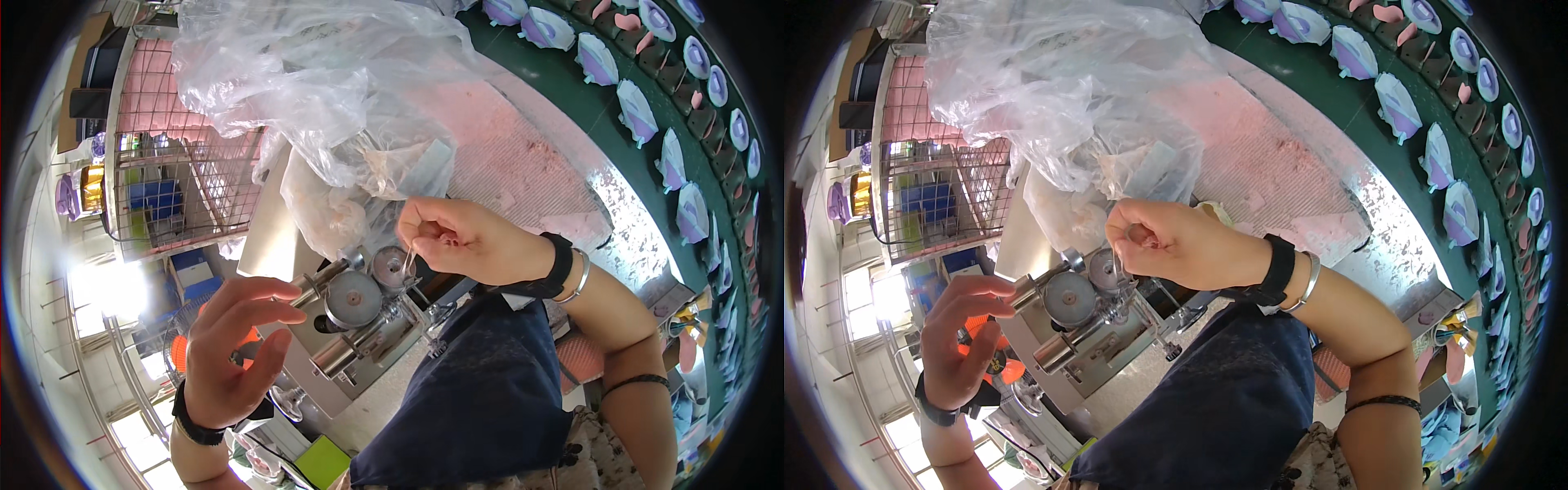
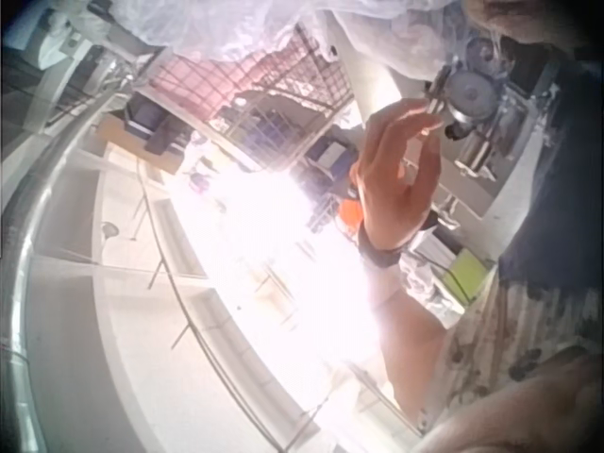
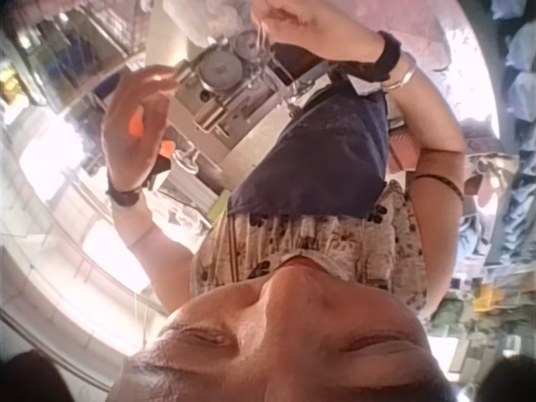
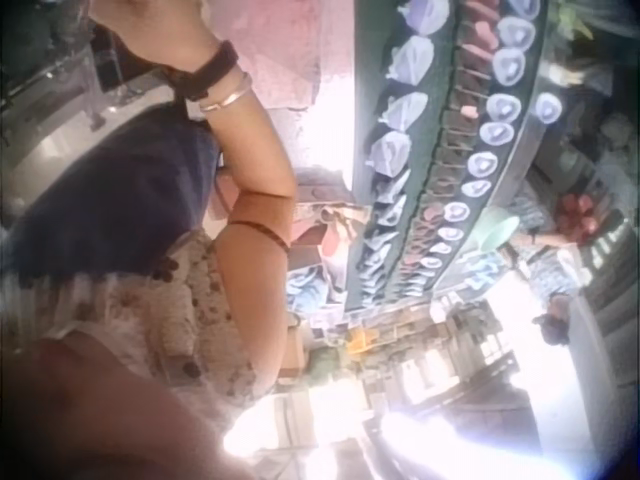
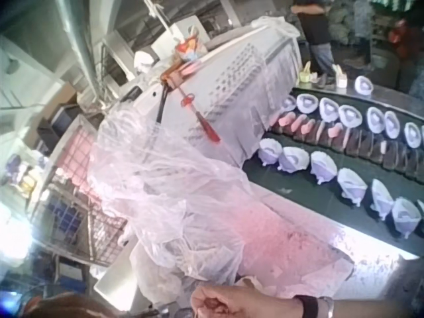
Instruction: The recorder is adjusting the rollers, tensioners, and internal mechanisms of an industrial shoe component machine.
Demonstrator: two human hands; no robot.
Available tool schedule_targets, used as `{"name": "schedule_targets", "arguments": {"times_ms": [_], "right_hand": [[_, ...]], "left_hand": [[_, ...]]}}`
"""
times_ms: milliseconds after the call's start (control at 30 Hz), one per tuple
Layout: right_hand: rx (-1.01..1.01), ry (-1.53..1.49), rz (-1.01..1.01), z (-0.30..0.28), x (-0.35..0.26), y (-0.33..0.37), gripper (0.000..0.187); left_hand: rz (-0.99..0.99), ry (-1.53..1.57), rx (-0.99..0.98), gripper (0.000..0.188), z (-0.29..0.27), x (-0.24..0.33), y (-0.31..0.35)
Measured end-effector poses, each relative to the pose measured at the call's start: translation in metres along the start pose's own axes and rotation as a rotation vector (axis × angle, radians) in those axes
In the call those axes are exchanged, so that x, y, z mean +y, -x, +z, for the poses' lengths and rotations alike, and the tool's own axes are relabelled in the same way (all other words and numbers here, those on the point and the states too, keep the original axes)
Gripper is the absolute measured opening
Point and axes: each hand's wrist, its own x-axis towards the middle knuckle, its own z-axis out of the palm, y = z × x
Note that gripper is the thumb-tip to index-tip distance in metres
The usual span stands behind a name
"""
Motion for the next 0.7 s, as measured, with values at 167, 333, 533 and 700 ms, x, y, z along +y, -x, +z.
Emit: {"name": "schedule_targets", "arguments": {"times_ms": [167,333,533,700], "right_hand": [[-0.047,-0.326,0.075,0.025,-0.018,-0.01,0.011],[0.21,-0.431,-0.081,-0.004,-0.05,-0.034,0.009],[1.021,0.279,-0.271,-0.064,-0.037,0.005,0.01],[0.456,-0.139,-0.243,-0.062,-0.035,0.025,0.004]], "left_hand": [[-0.052,0.011,0.002,0.015,0.001,0.0,-0.003],[0.003,0.03,-0.009,0.017,0.002,-0.002,-0.013],[-0.089,0.08,-0.094,0.02,0.007,0.001,-0.032],[-0.133,0.077,-0.171,0.024,0.013,-0.008,-0.044]]}}
